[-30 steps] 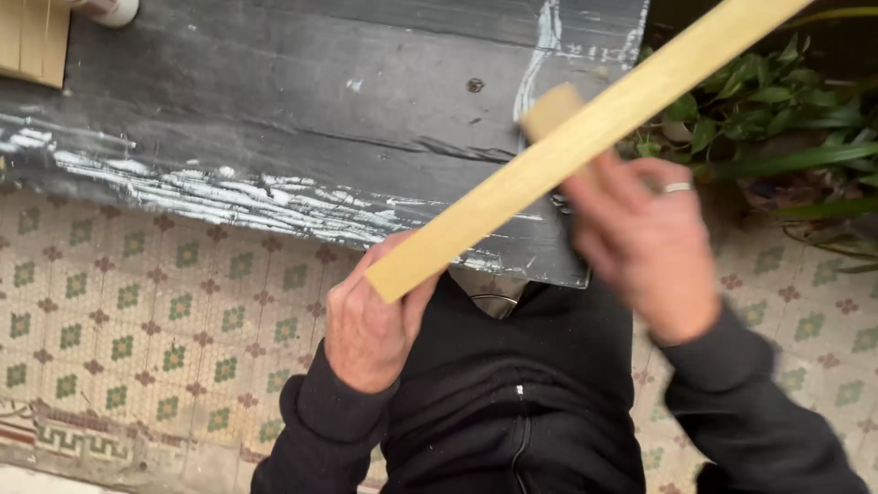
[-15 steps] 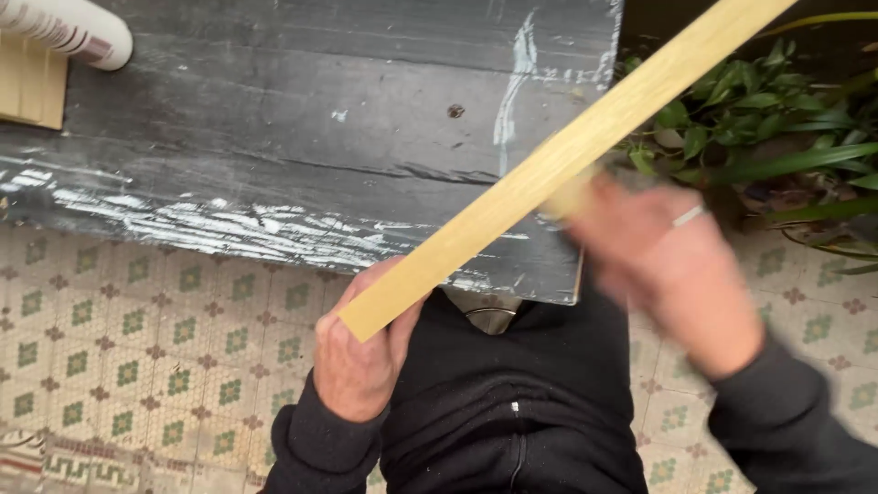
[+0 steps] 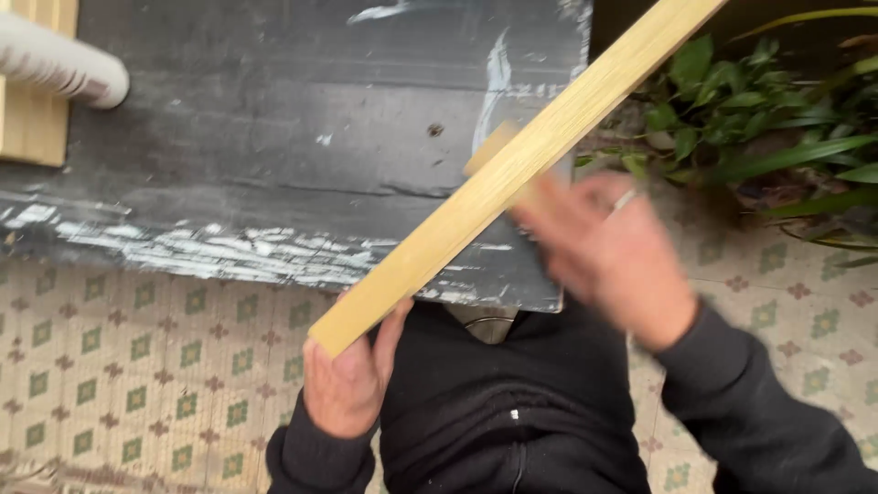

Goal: The recorder is sanding wooden frame components and dry-fitting them to assemble an art frame.

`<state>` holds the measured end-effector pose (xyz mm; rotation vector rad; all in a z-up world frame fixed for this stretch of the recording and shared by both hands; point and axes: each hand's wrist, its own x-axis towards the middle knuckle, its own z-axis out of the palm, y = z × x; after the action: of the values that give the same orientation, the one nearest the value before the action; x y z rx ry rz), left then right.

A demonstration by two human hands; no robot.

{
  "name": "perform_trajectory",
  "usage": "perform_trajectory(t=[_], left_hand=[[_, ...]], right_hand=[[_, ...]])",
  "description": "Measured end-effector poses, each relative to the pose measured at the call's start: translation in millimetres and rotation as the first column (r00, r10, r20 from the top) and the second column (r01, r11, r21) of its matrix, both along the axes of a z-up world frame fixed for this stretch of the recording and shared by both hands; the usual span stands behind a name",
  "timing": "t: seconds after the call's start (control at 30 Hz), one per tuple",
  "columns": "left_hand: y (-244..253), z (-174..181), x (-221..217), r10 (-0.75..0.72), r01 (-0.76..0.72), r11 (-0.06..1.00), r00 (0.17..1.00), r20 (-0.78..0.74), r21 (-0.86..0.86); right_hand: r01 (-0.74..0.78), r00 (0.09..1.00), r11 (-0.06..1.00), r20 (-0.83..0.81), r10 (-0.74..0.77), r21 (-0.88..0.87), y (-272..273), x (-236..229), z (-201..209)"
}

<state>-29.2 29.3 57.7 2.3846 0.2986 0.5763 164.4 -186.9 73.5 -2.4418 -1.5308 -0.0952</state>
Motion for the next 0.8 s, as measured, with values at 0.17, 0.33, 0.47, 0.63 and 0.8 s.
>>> perform_trajectory(t=[0.17, 0.33, 0.47, 0.63, 0.8], left_hand=[[2.6, 2.7, -0.8, 0.003, -0.003, 0.999, 1.000, 0.000, -0.050], [38.8, -7.5, -17.7, 0.038, -0.038, 0.999, 0.999, 0.020, 0.009], [41.3, -3.0, -29.9, 0.163, -0.164, 0.985, 0.986, -0.022, -0.045], [4.7, -58.8, -64.7, 0.459, -0.478, 0.877, 0.865, 0.202, 0.054], [-23.8, -43.5, 24.1, 0.027, -0.017, 0.987, 0.997, -0.065, 0.157]], right_hand=[[0.076, 0.997, 0.996, -0.018, -0.077, -0.051, -34.7, 14.0, -4.2], [0.046, 0.999, 0.998, -0.008, -0.046, 0.051, 3.8, -4.0, -3.2], [0.057, 0.993, 0.998, -0.104, -0.057, -0.005, 16.9, -14.5, -4.7], [0.081, 0.993, 0.997, -0.086, -0.082, -0.018, 18.6, -17.7, 2.0], [0.107, 0.991, 0.994, -0.088, -0.105, 0.028, 19.4, -24.5, 3.3]])
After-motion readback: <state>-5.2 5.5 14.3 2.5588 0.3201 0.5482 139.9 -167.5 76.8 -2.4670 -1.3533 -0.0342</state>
